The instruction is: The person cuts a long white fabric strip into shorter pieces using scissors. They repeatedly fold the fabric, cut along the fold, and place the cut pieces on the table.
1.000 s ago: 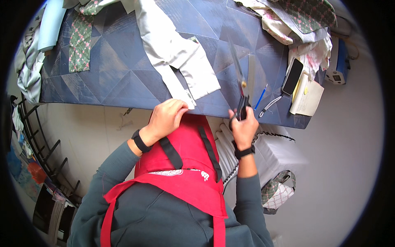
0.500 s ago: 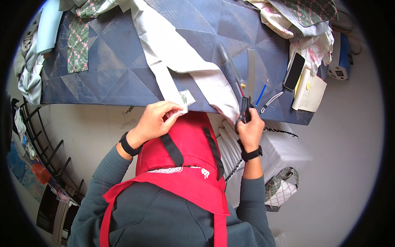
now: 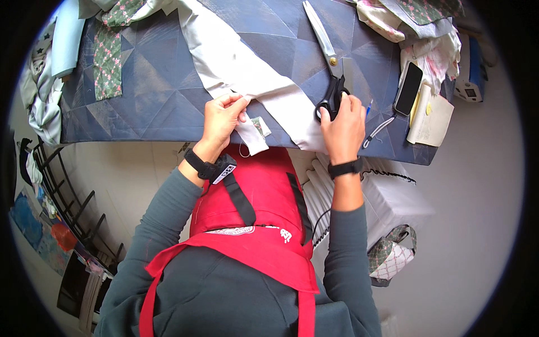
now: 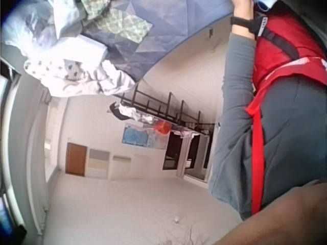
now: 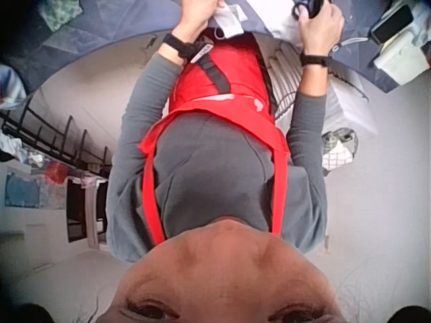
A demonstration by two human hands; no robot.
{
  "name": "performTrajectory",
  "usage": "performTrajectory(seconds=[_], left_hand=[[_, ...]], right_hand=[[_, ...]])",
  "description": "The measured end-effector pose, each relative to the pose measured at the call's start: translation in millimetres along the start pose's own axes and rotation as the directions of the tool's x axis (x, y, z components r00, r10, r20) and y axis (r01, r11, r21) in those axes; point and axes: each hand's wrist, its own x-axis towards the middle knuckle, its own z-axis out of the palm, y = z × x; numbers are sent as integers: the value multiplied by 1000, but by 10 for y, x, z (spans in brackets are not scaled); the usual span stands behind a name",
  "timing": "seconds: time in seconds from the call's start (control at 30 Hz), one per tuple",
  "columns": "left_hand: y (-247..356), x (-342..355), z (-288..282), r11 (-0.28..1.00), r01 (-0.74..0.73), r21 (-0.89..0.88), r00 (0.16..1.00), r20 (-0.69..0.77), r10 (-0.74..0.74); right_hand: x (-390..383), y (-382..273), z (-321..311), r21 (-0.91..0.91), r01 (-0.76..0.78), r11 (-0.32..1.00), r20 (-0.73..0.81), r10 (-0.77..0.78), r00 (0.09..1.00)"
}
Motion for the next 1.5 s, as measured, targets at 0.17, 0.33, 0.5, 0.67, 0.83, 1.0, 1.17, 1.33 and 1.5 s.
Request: performTrajectory(seconds=[0.17,0.33,0.5,0.67,0.83,1.0,1.17,1.33,1.5], left_hand=[[-35,23,-65,1000,11,-8,999,42,-11],[27,21,-295,987,23,159,998,54,-32],[100,14,-405,994,73,84,992,100,-81],[-28,72,-88,998,-13,-61,997,75,17],[-85,24,-211,999,18,26,996,83,-20],[41,-48,-483,997,71,29,992,102,-74],[16,-56,-288,996,70,-50,992,112,-64],[-97,-10,-143,998,56,39,991,117,-60],[-35,-140,-491,999,54,-6,990,129,-53]], right_hand=[[-107,-582,184,742,-82,666,299,-218,929],[-96,-696,469,714,-163,681,402,-208,892],[-80,-697,443,691,-126,712,404,-236,884],[-45,-747,427,654,-134,745,431,-221,875],[-63,-720,488,665,-71,743,368,-244,897],[-84,-741,513,647,-77,759,361,-216,907],[-86,-766,477,652,-110,750,387,-205,899],[-88,-752,481,631,-94,770,387,-207,899],[-81,-736,505,635,-92,767,390,-215,896]])
